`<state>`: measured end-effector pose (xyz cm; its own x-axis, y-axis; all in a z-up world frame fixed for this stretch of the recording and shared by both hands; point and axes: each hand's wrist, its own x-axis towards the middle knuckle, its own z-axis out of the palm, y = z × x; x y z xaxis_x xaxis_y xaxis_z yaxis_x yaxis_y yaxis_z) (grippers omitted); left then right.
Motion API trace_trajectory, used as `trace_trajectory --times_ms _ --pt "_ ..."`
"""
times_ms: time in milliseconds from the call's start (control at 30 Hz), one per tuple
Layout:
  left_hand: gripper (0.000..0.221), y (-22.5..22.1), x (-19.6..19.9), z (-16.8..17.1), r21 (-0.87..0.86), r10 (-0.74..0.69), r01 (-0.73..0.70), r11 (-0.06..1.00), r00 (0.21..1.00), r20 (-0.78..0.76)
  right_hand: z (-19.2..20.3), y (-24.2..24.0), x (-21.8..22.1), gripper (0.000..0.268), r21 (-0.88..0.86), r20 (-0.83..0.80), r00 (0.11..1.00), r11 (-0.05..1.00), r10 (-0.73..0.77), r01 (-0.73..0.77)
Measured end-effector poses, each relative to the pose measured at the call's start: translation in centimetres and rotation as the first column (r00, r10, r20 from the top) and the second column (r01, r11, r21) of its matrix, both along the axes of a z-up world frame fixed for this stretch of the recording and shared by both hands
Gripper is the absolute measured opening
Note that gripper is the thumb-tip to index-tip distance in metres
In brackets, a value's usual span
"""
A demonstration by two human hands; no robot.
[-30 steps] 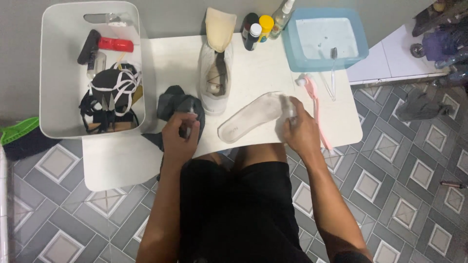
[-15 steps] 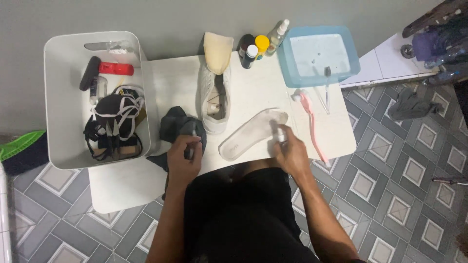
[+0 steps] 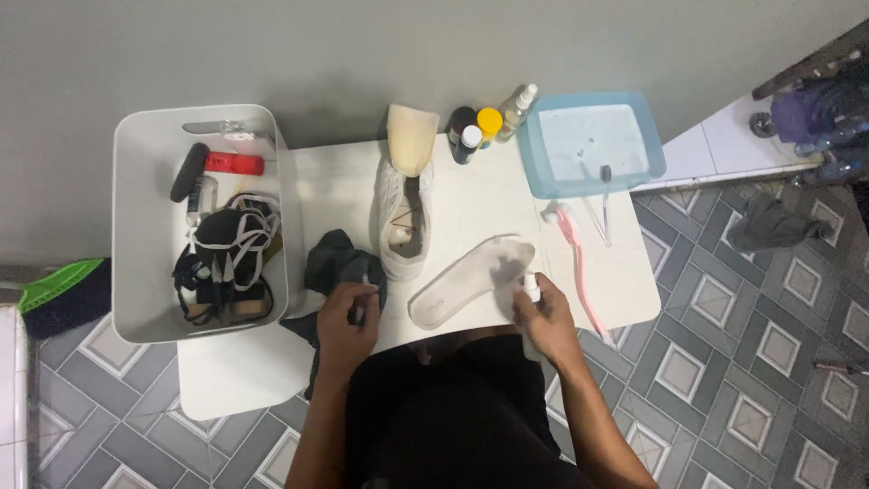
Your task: Cleaning a shoe insole by applying solution, scrubbing with a brush, and wiping with a cloth.
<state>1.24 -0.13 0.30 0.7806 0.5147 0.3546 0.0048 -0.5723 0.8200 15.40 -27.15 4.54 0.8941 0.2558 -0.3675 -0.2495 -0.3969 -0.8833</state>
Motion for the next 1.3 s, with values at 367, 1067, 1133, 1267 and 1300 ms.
trace_trajectory --times_ms 367,1067,1133,1267,1300 --pt "0.010 0.0 0.0 0.6 0.000 -0.008 0.008 1.000 1.000 0.009 -1.0 -0.3 2.1 0.055 -0.393 0.167 0.982 0.908 -0.088 0.148" --pt "0.014 0.1 0.1 0.4 0.007 -0.030 0.030 1.000 0.999 0.042 4.2 6.2 6.5 0.023 -0.014 0.471 0.874 0.992 0.117 -0.125" --pt "0.013 -0.1 0.0 0.5 0.015 -0.029 0.028 0.999 0.999 0.045 3.9 7.8 8.0 0.025 0.077 0.500 0.860 0.983 0.105 -0.165" --pt "0.012 -0.5 -0.1 0.9 0.012 -0.015 0.015 1.000 1.000 0.003 2.3 10.8 10.1 0.025 0.031 0.575 0.802 0.974 0.165 -0.223" --pt "0.012 -0.6 -0.2 1.1 0.015 -0.025 0.025 1.000 0.999 -0.036 1.8 11.4 10.5 0.026 0.006 0.564 0.806 0.975 0.178 -0.220"
